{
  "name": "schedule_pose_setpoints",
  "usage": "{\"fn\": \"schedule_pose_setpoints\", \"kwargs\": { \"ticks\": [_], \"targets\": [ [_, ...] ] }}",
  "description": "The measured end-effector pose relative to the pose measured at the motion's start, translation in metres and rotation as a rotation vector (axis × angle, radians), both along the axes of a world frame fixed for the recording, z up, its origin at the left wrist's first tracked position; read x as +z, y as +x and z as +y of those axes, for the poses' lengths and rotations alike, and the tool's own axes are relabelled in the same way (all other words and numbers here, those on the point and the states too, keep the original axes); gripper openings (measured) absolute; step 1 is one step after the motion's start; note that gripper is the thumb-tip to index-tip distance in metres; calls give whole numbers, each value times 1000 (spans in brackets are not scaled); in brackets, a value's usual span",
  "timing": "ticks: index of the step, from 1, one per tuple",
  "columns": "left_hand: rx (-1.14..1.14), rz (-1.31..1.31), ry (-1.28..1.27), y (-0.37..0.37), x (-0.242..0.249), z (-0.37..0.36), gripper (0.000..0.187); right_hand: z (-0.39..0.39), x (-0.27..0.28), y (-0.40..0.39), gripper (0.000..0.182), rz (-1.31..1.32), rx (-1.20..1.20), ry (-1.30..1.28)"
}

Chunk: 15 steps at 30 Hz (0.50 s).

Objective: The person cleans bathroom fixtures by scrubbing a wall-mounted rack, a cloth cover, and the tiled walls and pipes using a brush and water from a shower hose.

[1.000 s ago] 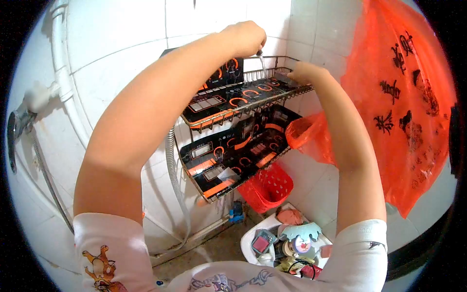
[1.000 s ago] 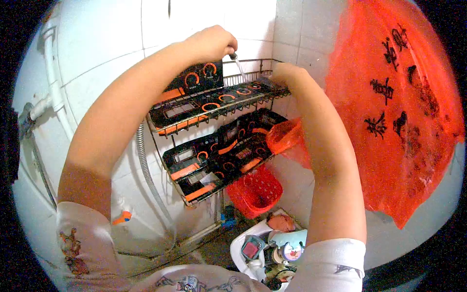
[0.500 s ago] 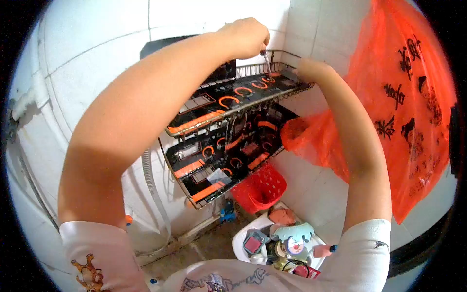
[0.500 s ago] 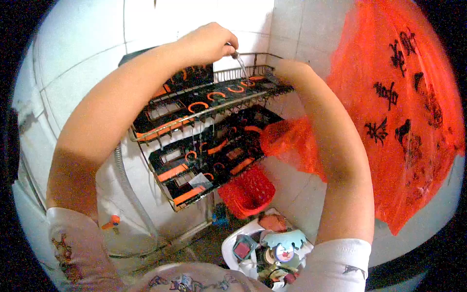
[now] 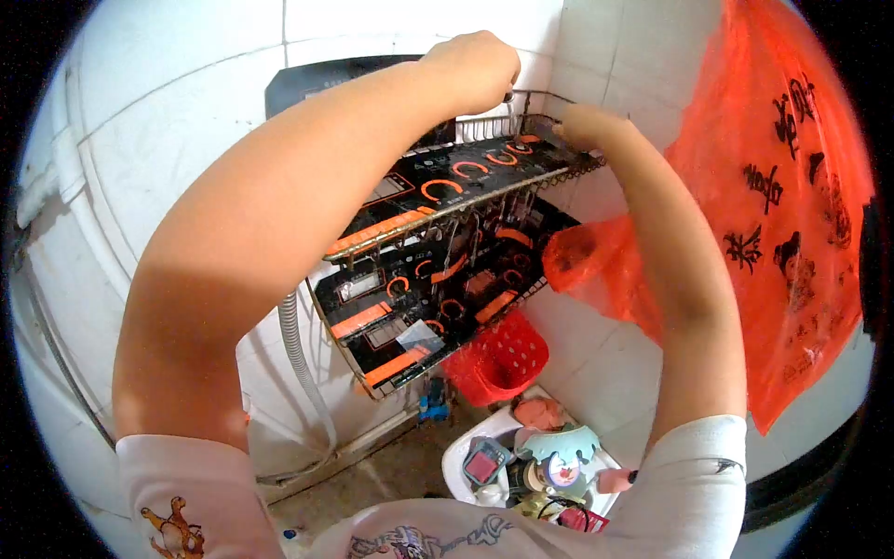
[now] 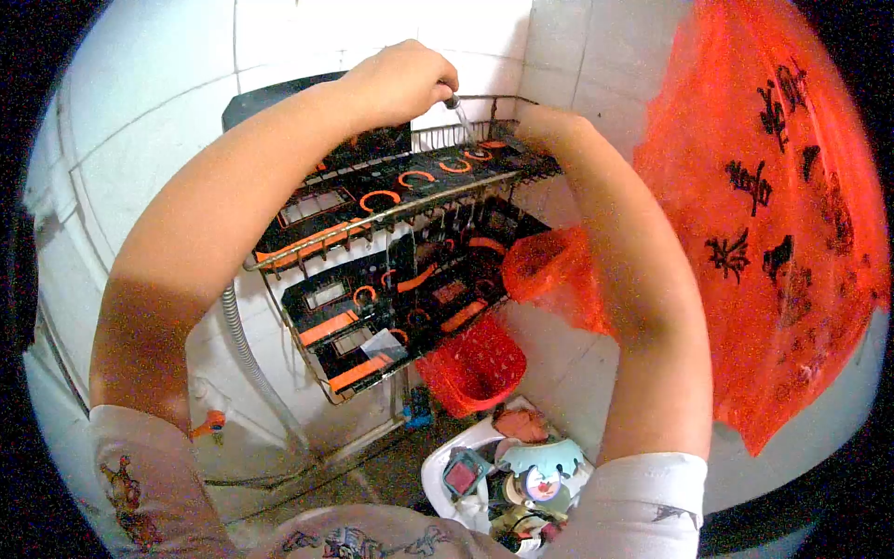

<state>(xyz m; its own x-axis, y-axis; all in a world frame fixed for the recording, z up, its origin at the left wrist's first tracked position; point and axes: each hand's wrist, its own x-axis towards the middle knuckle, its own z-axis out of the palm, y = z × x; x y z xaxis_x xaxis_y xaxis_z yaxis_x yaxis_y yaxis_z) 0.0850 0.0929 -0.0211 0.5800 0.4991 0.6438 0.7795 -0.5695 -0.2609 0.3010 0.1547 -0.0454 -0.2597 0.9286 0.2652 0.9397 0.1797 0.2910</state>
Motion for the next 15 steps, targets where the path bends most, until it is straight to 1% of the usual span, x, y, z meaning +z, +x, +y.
{"fn": "schedule_pose_setpoints", "kwargs": {
  "ticks": [1,4,7,10,13,14,15],
  "targets": [
    [-20,-9,-12,1,0,-2,19,-10,0,-2,45,36,6,13],
    [-56,-22,-23,4,1,-4,19,-50,12,-9,46,-13,119,-108],
    [-48,-41,-29,2,1,-3,19,-67,26,-3,47,10,-190,-224],
    [-49,-74,-36,1,3,-4,19,-17,9,21,48,-76,-112,-103],
    [-69,-73,-16,0,0,-1,19,-1,-2,5,47,-119,164,33],
    [-76,-72,0,0,1,1,19,-3,-2,3,47,-65,165,-13],
    [-75,-64,3,0,2,3,19,-22,4,-5,46,-15,167,-60]
  ]
}}
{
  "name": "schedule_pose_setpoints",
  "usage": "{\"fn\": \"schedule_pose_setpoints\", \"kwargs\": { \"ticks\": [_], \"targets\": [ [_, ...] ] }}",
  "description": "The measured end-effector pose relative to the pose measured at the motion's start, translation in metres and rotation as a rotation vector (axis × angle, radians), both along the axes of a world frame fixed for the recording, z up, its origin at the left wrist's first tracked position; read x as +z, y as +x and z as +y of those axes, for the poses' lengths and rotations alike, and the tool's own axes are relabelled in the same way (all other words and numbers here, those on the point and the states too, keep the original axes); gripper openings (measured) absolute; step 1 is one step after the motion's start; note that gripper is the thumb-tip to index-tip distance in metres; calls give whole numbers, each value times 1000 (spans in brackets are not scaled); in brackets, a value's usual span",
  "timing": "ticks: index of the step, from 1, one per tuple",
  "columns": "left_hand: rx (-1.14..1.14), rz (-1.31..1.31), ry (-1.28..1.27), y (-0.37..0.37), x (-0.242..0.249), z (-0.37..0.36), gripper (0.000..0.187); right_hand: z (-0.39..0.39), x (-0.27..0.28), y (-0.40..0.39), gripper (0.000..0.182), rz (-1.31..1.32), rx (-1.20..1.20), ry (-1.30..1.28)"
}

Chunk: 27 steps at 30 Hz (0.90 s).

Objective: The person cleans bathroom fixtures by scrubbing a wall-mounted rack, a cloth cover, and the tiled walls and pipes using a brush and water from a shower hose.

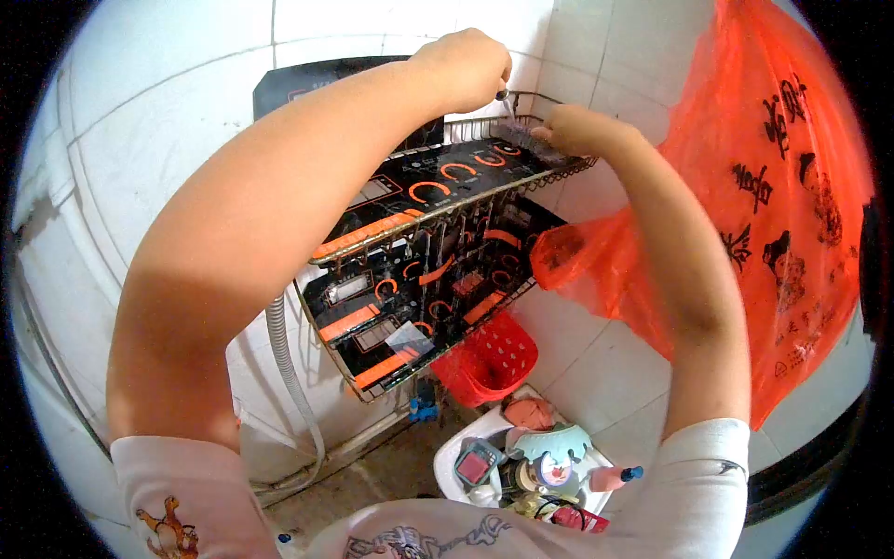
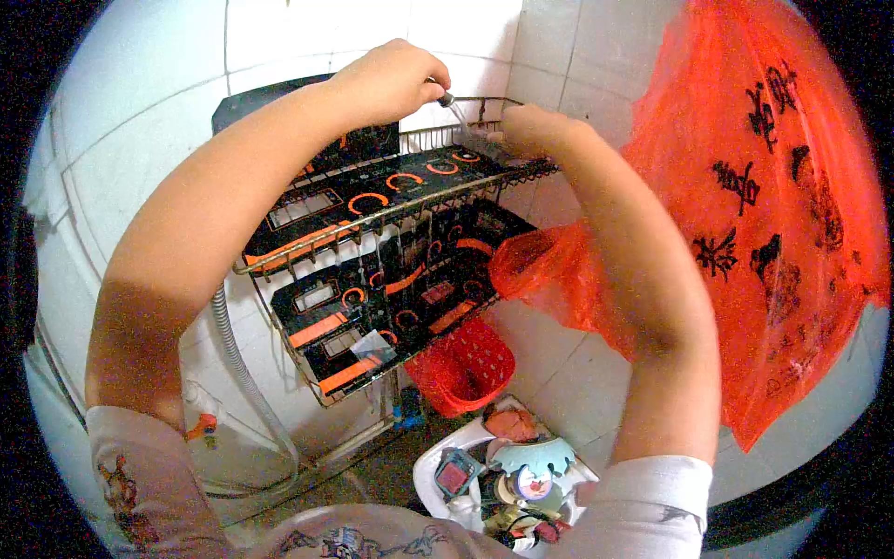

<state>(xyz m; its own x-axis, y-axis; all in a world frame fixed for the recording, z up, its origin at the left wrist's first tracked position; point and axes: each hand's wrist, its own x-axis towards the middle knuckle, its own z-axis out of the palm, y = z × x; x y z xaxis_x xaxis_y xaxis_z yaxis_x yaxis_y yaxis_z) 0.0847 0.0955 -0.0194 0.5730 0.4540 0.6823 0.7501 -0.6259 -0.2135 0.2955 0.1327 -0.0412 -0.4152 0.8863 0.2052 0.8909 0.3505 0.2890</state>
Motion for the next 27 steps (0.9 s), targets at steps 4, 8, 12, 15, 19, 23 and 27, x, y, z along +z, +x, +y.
{"fn": "schedule_pose_setpoints", "kwargs": {
  "ticks": [4,8,12,15,19,23,27],
  "targets": [
    [8,-12,-4,0,-1,-2,19,-56,26,-14,43,38,-287,-209],
    [3,-7,5,-1,-3,2,19,17,6,30,43,-226,-128,-14],
    [10,-2,5,-1,-4,2,19,20,-4,12,43,-71,-18,74],
    [-20,-36,11,-1,-4,2,20,-40,19,-5,42,3,-131,-107],
    [-6,-15,-3,-2,-3,-4,19,-33,21,16,44,2,-381,-180],
    [-19,-29,-12,-2,-7,-2,20,1,3,14,47,-12,-148,-6],
    [-52,-17,9,1,-9,-2,20,-37,20,-16,49,-64,-66,-100]
  ]
}}
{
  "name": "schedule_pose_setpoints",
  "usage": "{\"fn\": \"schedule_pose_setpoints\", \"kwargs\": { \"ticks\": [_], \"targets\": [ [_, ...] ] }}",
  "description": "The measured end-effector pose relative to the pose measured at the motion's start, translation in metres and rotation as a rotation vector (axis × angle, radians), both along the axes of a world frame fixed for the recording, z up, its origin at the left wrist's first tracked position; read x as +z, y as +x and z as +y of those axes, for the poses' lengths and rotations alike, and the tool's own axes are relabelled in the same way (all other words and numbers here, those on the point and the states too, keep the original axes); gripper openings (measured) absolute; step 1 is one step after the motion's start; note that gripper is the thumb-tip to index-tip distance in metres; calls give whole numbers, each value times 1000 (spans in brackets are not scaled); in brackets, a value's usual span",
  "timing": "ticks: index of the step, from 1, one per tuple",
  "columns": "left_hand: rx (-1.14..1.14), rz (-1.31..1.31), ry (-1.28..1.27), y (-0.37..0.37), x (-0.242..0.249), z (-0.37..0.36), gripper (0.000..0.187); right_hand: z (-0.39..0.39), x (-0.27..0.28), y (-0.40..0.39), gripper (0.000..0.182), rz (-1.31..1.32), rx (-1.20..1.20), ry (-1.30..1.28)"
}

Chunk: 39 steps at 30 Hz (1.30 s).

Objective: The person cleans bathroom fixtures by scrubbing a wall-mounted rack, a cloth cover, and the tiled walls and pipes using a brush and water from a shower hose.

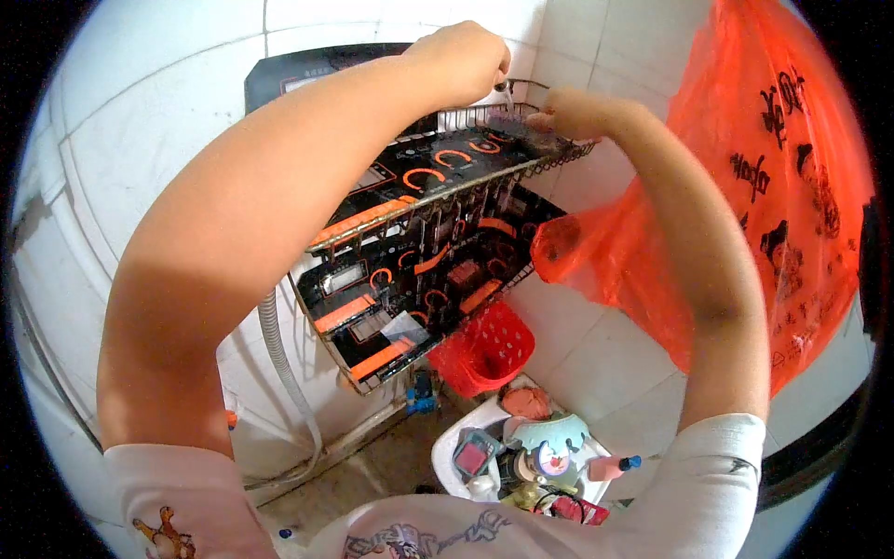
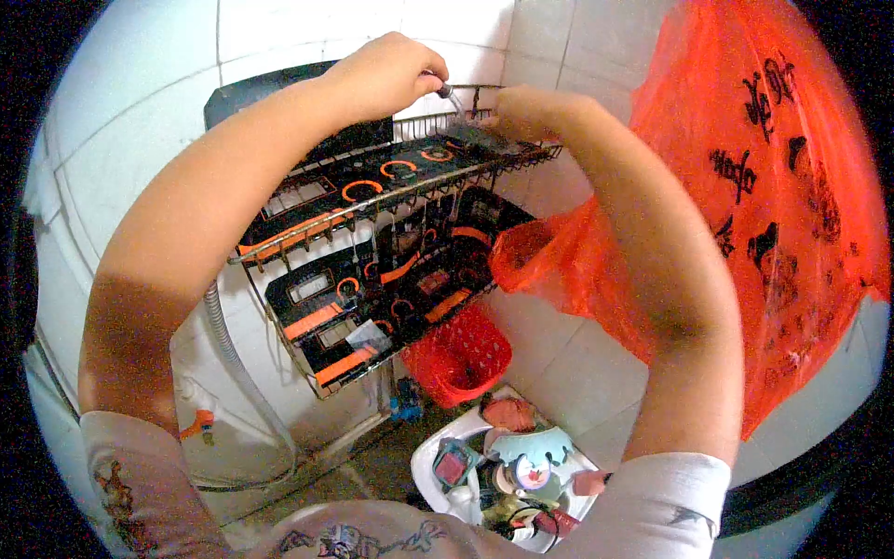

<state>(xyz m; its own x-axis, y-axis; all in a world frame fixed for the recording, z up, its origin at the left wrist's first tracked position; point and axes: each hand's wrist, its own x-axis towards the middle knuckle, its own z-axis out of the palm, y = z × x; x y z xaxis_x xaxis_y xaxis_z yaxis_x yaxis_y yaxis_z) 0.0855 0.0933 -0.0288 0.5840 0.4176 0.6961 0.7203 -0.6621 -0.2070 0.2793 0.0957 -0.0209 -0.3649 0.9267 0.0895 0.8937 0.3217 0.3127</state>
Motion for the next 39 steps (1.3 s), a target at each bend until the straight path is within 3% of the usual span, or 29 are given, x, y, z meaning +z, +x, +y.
{"fn": "schedule_pose_setpoints", "kwargs": {
  "ticks": [4,7,10,13,16,19,22,25,28,31,34,37,39],
  "targets": [
    [-57,-17,-24,3,1,-6,17,-4,1,19,49,-91,-333,1],
    [-71,-39,-36,4,1,-8,18,34,-17,51,49,-268,-137,175],
    [-77,-34,-35,3,-3,-13,20,15,-9,28,48,-231,-306,11],
    [-91,-32,-32,4,0,-14,20,-20,5,8,47,-62,-323,-108],
    [-110,-16,-40,6,2,-14,20,-19,4,14,46,15,-285,-85],
    [-96,-18,-40,4,-1,-15,19,0,6,22,37,-96,-381,-83],
    [-106,-22,-26,5,-2,-13,19,42,17,60,27,-17,-147,-187],
    [-125,-36,-27,4,0,-13,18,64,23,85,41,-169,44,-47],
    [-128,-36,-21,1,1,-11,18,69,28,84,49,-66,129,-87],
    [-130,-41,2,0,2,-10,19,38,36,46,48,97,-174,-183],
    [-164,-65,24,0,7,-9,20,36,47,35,45,44,-66,-147],
    [-165,-75,43,-2,11,-12,20,55,58,31,40,34,208,-125],
    [-139,-54,2,-1,11,-11,20,48,67,24,29,-159,13,-102]
  ]
}}
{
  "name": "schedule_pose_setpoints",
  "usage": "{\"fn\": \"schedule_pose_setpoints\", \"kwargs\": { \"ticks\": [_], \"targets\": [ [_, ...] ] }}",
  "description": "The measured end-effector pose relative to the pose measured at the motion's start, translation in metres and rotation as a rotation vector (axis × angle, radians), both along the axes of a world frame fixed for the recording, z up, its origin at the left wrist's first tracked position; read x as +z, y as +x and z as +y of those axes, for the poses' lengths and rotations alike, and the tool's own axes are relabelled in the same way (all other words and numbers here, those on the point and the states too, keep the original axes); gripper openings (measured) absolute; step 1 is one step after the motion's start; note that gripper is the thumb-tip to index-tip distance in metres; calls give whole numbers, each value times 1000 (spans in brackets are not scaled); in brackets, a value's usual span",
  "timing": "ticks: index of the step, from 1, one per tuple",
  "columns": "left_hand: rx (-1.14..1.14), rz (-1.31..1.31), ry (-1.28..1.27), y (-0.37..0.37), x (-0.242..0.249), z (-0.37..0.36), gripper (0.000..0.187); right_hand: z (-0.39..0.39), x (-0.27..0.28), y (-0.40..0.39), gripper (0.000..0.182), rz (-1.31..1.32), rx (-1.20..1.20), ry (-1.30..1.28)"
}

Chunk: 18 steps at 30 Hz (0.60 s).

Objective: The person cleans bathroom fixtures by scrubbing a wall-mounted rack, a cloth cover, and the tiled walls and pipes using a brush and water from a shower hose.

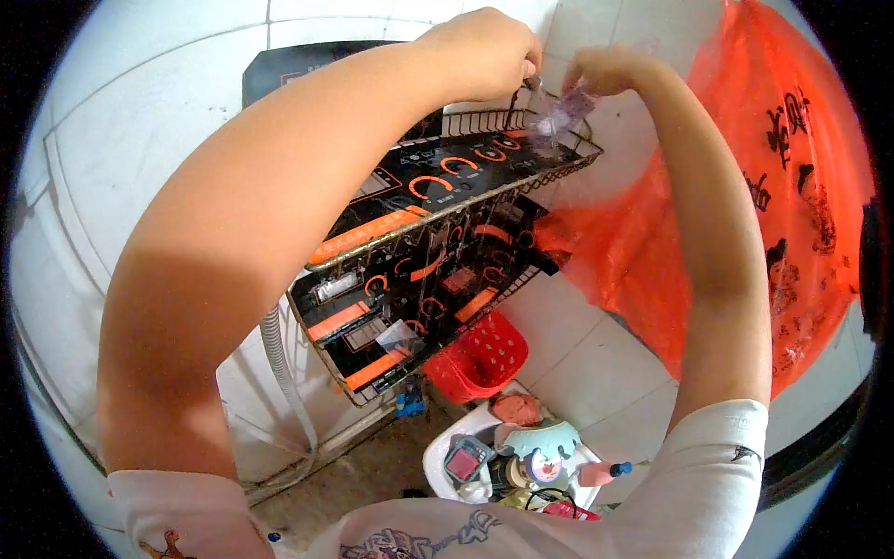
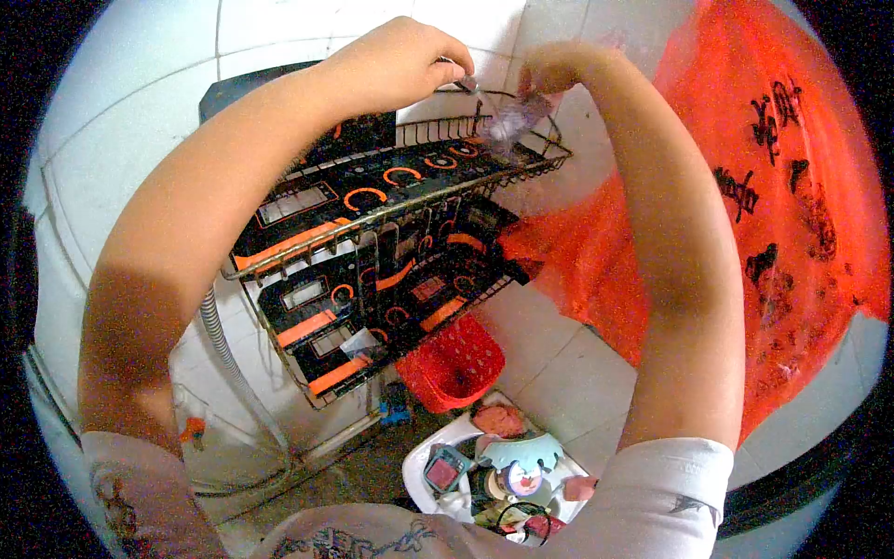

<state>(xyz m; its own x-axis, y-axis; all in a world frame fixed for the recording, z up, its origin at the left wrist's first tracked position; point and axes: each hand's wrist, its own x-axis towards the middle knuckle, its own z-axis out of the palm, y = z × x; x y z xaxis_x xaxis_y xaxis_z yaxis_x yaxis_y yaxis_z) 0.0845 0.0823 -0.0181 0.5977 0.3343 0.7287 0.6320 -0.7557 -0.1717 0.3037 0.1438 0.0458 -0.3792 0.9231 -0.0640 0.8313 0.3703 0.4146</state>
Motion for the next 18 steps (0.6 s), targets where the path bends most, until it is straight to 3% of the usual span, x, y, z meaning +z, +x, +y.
{"fn": "schedule_pose_setpoints", "kwargs": {
  "ticks": [4,8,11,14,18],
  "targets": [
    [35,70,-53,-2,-3,-4,20,-6,-15,5,23,-314,-273,97],
    [49,81,-50,-1,-5,0,19,-10,-25,-1,30,-307,-307,85],
    [49,85,-74,0,-3,-1,19,-18,-33,-19,32,91,7,-164],
    [53,75,-65,0,-7,1,19,-41,-42,-50,32,124,70,-153],
    [86,133,-119,-1,-8,0,18,-18,-33,-26,29,42,2,-197]
  ]
}}
